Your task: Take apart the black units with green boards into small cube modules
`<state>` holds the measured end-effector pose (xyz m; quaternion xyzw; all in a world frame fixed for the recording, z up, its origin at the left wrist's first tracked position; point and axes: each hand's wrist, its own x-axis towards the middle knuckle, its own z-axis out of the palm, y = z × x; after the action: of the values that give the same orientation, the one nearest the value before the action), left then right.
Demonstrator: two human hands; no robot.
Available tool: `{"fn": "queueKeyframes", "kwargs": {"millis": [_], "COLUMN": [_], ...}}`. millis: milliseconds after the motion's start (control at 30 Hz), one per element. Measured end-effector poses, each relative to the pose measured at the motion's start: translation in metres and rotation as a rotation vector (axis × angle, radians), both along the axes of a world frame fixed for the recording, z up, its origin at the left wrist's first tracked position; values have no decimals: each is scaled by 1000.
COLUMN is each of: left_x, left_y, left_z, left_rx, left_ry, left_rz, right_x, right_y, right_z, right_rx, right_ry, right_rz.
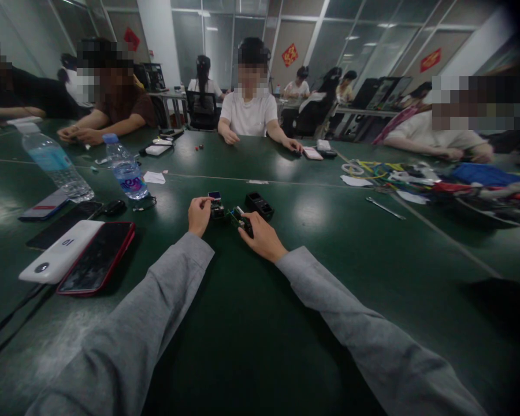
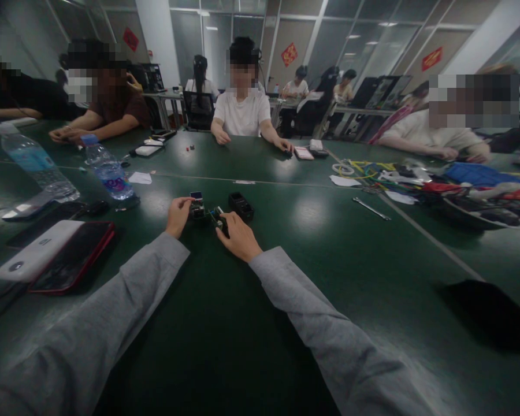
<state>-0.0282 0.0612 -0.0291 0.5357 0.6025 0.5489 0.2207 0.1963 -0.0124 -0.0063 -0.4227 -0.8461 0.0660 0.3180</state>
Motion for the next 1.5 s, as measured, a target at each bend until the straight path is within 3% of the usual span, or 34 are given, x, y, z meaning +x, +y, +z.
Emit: {"fn": "queueKeyframes", "kwargs": {"millis": [233,533,800,1033,1167,1267,1333,1400,1500], "left_x": [0,0,-1,0,1,1,1,0,1], "left_y": [2,3,3,-1,-4,-6,-6,-6,-5], "left_z": [1,-2,-2,2,5,6,6,6,5], "left_rx": [-23,-1,-3,-16,-43,-51,-49,-48,-44], "left_ry": [-28,-13,0,-4,-18,-43,-43,-31,-1], "left_rz": [6,16,12,7,1,-8,-20,-20,7], "right_x": [5,3,5,1,5,26,55,100,192], "right_y": [6,6,7,2,-25,-65,-92,-113,-132], "right_z": [-2,-5,-5,-4,2,7,5,0,-5], "right_rx": [-152,-9,-16,4,-63,-133,-173,-148,-16], "right_ry": [185,76,197,13,49,15,-33,-52,-87], "right_rz": [-27,-133,-187,-10,11,83,79,-48,-368]}}
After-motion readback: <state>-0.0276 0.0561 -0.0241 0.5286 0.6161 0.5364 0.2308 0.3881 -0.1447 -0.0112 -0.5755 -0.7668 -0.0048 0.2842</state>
